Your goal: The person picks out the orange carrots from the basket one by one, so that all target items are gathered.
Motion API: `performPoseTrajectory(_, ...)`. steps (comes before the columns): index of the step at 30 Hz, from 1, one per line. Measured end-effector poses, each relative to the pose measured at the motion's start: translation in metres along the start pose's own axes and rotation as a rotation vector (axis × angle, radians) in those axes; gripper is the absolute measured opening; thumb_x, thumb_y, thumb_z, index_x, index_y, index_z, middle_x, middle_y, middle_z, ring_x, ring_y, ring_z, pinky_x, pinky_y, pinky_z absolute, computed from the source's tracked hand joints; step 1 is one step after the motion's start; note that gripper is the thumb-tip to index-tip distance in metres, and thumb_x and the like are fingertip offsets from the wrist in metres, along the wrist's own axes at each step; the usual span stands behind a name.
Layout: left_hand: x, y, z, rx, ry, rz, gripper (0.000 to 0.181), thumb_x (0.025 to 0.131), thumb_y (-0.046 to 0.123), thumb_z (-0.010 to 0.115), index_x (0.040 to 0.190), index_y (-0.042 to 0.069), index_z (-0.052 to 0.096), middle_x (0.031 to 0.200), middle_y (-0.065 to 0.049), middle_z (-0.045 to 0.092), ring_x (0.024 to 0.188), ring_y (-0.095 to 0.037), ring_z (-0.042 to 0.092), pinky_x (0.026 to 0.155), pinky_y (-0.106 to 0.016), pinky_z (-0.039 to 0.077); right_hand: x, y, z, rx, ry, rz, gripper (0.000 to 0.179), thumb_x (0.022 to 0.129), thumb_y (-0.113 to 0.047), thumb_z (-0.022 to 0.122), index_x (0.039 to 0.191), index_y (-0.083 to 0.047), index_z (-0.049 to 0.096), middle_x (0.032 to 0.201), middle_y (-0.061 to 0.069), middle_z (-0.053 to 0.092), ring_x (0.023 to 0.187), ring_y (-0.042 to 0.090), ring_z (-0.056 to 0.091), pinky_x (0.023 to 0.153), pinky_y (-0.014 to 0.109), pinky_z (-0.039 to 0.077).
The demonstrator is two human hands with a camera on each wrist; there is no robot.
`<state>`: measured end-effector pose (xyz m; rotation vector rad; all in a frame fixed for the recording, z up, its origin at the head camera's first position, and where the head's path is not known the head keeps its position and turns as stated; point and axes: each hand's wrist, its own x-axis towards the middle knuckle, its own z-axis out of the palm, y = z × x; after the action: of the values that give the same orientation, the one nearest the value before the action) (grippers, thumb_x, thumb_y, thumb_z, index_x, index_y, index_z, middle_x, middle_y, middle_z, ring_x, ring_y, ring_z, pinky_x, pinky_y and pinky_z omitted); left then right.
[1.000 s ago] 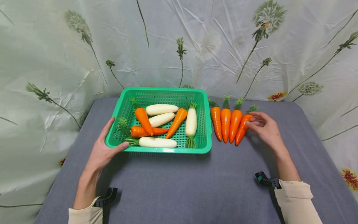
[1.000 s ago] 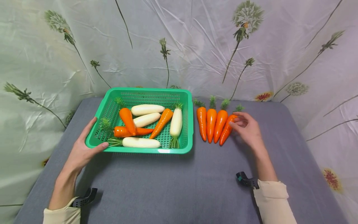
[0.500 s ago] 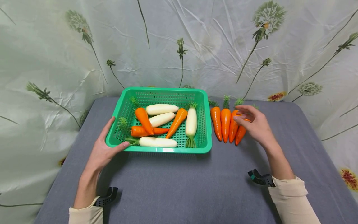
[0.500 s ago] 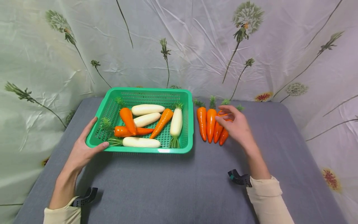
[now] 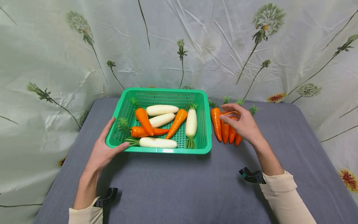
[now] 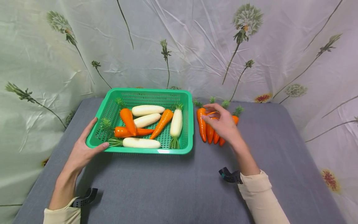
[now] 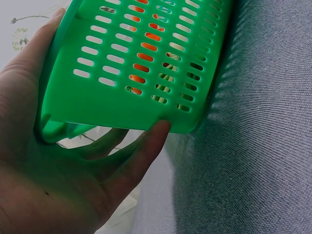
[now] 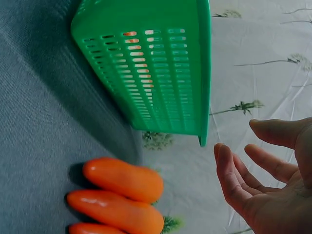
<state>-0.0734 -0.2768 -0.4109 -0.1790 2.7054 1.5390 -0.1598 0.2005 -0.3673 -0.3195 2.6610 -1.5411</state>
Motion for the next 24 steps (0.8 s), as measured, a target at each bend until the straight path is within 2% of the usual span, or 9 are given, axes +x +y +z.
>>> performPoseTrajectory(4,0.000,0.000,0.000,-0.004,-0.004,-0.003,0.107,0.089,0.025,0.083,0.166,0.045,0.012,0.169,-0.016,0.030,0.118,-0.017,0.050,0.089,-0.009,0.038,0.003,-0.005,0.006,-0.012,-0.015,-0.007,0.039,0.102,-0.020,0.069,0.138,-0.009,0.063,0.128,0.017,0.066,0.106,0.017,0.066,0.085,0.016,0.054)
performPoseTrajectory(9,0.000,0.000,-0.001,-0.010,-0.009,-0.007,0.106,0.090,0.025,0.083,0.166,0.045,0.012,0.167,-0.018,0.033,0.108,-0.005,0.052,0.088,-0.009,0.040,0.008,-0.011,0.014,0.011,-0.036,-0.014,0.038,0.101,-0.019,0.069,0.138,-0.009,0.063,0.127,0.018,0.066,0.108,0.021,0.066,0.086,0.020,0.055)
performPoseTrajectory(13,-0.001,0.000,-0.001,-0.006,-0.005,-0.005,0.106,0.089,0.024,0.083,0.166,0.045,0.012,0.165,-0.019,0.034,0.107,-0.005,0.052,0.087,-0.009,0.039,0.011,-0.013,0.022,0.029,-0.048,-0.016,0.038,0.101,-0.018,0.069,0.137,-0.009,0.063,0.130,0.018,0.065,0.113,0.029,0.066,0.086,0.021,0.054)
performPoseTrajectory(21,-0.001,0.001,-0.001,0.002,0.003,-0.011,0.106,0.089,0.025,0.083,0.166,0.045,0.013,0.164,-0.020,0.035,0.105,-0.003,0.051,0.086,-0.010,0.040,0.020,-0.024,0.041,0.077,-0.070,-0.052,0.041,0.099,-0.011,0.071,0.138,-0.001,0.062,0.127,0.021,0.066,0.113,0.031,0.067,0.087,0.019,0.055)
performPoseTrajectory(24,-0.001,0.001,-0.001,-0.003,0.001,-0.015,0.106,0.089,0.025,0.083,0.166,0.045,0.013,0.164,-0.020,0.035,0.104,-0.002,0.052,0.087,-0.010,0.040,0.022,-0.028,0.048,0.083,-0.075,-0.052,0.041,0.098,-0.011,0.071,0.137,-0.004,0.062,0.129,0.021,0.066,0.115,0.030,0.067,0.092,0.026,0.057)
